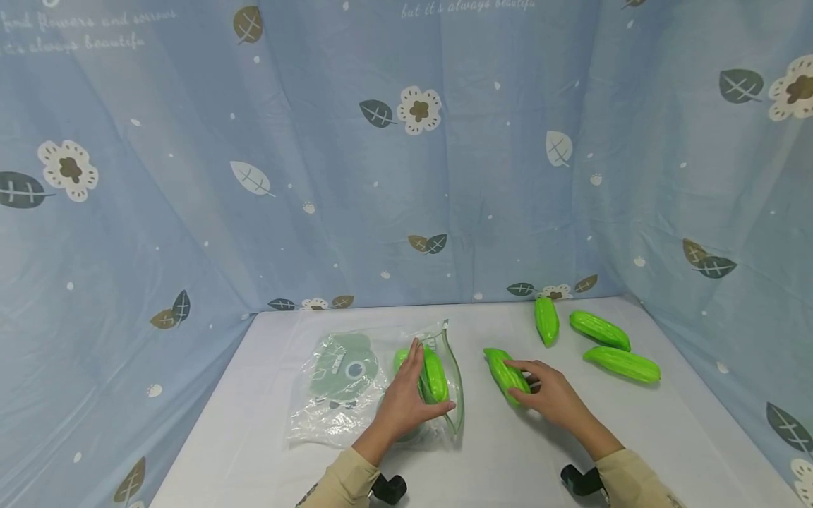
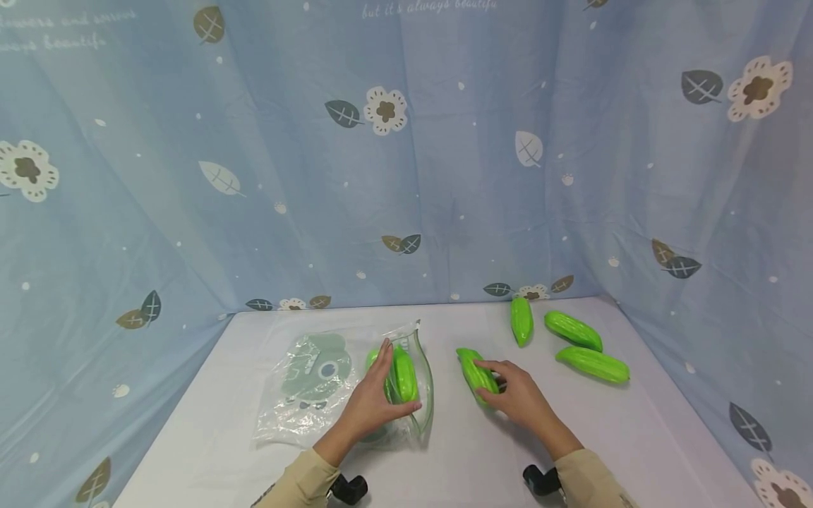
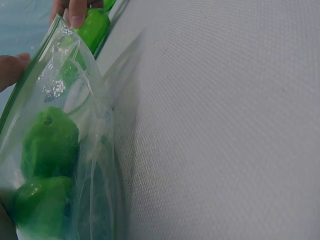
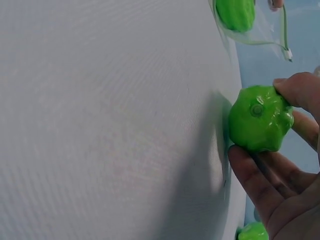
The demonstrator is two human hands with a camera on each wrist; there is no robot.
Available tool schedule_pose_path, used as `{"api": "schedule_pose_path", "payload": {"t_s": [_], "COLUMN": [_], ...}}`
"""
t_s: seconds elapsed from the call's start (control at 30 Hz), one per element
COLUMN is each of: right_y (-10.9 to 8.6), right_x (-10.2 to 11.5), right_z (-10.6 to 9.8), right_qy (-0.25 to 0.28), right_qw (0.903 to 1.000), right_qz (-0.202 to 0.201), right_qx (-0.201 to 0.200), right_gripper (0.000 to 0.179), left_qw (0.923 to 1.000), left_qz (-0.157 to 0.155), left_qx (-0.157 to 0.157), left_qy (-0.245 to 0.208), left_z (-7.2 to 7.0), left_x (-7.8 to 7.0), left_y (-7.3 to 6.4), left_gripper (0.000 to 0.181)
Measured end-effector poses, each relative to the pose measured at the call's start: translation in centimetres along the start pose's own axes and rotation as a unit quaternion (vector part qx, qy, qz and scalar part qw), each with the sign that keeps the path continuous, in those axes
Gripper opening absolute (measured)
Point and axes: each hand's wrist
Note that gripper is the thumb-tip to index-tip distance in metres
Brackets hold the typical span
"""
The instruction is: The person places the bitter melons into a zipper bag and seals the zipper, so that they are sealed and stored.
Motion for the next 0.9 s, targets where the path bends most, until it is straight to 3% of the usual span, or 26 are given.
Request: {"api": "schedule_pose_path", "payload": {"t_s": [0.4,0.9], "right_y": [0.0,-0.2], "right_x": [0.1,1.0], "right_z": [0.2,1.0], "right_qy": [0.023,0.064], "right_qw": [0.9983,0.9944], "right_qz": [-0.053,-0.08], "right_qx": [-0.002,0.026], "right_gripper": [0.053,0.052], "left_qw": [0.9999,1.0], "left_qz": [0.006,0.006], "left_qx": [-0.008,-0.007], "left_qy": [0.005,0.001], "left_z": [0.2,0.1], "left_x": [0.2,0.1], "left_y": [0.0,0.0], "left_gripper": [0.12,0.12]}}
Point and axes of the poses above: each hand's wrist, its own y-axis towards the middle knuckle, its own z-axis out of the palm, x = y × z, and after that the axes turned 7 degrees about y, right-handed
